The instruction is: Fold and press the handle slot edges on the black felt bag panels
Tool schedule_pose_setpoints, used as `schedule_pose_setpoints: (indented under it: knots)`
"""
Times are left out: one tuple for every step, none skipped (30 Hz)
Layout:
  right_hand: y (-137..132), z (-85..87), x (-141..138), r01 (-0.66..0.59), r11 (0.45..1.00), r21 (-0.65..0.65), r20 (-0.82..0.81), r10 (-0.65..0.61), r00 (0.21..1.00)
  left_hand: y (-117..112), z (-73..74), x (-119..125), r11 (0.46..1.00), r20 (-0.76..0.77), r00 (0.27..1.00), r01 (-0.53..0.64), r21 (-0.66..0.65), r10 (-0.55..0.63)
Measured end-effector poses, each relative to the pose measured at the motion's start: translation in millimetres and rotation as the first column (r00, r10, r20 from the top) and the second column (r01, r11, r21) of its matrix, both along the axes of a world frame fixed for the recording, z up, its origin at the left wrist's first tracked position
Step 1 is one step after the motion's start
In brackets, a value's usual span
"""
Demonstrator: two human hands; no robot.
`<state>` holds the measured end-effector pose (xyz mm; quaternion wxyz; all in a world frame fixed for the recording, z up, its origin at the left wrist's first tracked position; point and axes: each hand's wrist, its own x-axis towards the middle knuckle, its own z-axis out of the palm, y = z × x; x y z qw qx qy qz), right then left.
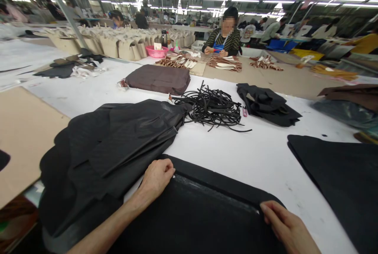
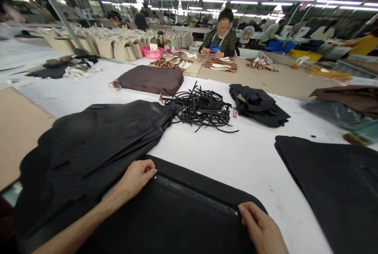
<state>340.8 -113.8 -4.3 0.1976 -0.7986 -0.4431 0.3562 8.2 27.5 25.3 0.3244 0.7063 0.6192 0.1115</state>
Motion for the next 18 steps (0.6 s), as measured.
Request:
schedule_pose_setpoints:
  knots:
    - [-0.2,0.0,-0.7,-0.001,1.000,0.004,0.019,0.001,1.000,0.5,-1.3,-0.2,1.000,-0.013,1.000,0.002,0.000,-0.002]
    - [-0.3,-0.2,-1.0,-0.002,1.000,0.006,0.032,0.001,0.999,0.9,-2.4,-0.5,1.000,-0.025,1.000,0.005,0.000,-0.005]
    - [-0.3,-0.8,-0.9,-0.003,1.000,0.003,0.044,0.002,0.999,1.3,-3.1,-0.8,1.000,-0.036,0.999,0.009,0.001,-0.009]
    - [-0.1,-1.5,-0.5,-0.005,1.000,-0.005,0.053,0.005,0.999,1.6,-3.5,-1.1,1.000,-0.047,0.999,0.012,0.002,-0.012]
    - [0.2,-2.3,0.2,-0.010,1.000,-0.022,0.061,0.011,0.998,1.8,-3.7,-1.3,1.000,-0.058,0.998,0.016,0.002,-0.016]
    - [0.8,-3.1,0.8,-0.015,0.999,-0.045,0.067,0.018,0.998,1.9,-3.8,-1.3,1.000,-0.068,0.997,0.019,0.001,-0.019]
    - [1.5,-3.7,1.4,-0.018,0.997,-0.069,0.074,0.023,0.997,1.9,-3.7,-1.1,1.000,-0.078,0.997,0.023,0.001,-0.023]
    - [2.2,-4.1,1.6,-0.021,0.996,-0.089,0.081,0.028,0.996,1.8,-3.6,-0.8,1.000,-0.088,0.996,0.027,0.000,-0.026]
    - [2.9,-4.1,1.5,-0.022,0.994,-0.105,0.088,0.031,0.996,1.7,-3.7,-0.4,1.000,-0.099,0.995,0.031,0.000,-0.030]
    - [3.3,-3.9,0.7,-0.021,0.993,-0.114,0.097,0.032,0.995,1.5,-3.8,0.0,0.999,-0.110,0.993,0.034,0.001,-0.034]
    - [3.5,-3.2,-0.5,-0.019,0.994,-0.112,0.108,0.031,0.994,1.4,-4.2,0.3,0.999,-0.123,0.992,0.038,0.002,-0.037]
    - [3.5,-2.2,-2.2,-0.016,0.995,-0.101,0.118,0.028,0.993,1.4,-4.7,0.5,0.999,-0.137,0.990,0.042,0.001,-0.041]
    - [3.3,-0.9,-4.2,-0.014,0.996,-0.085,0.129,0.025,0.991,1.5,-5.3,0.4,0.999,-0.150,0.988,0.047,-0.002,-0.047]
    - [3.0,0.5,-6.4,-0.011,0.998,-0.066,0.140,0.020,0.990,1.7,-5.9,0.3,0.999,-0.164,0.985,0.053,-0.006,-0.053]
    - [2.8,2.0,-8.5,-0.006,0.999,-0.049,0.148,0.014,0.989,2.0,-6.3,0.0,0.998,-0.178,0.982,0.062,-0.010,-0.063]
    - [2.6,3.4,-10.3,-0.002,0.999,-0.034,0.152,0.007,0.988,2.3,-6.3,-0.2,0.997,-0.193,0.979,0.071,-0.014,-0.073]
    - [2.6,4.6,-11.7,0.002,1.000,-0.026,0.151,0.002,0.989,2.5,-5.8,-0.2,0.996,-0.209,0.974,0.083,-0.016,-0.085]
    - [2.7,5.5,-12.8,0.005,1.000,-0.017,0.149,-0.003,0.989,2.2,-4.8,0.0,0.995,-0.229,0.969,0.097,-0.014,-0.097]
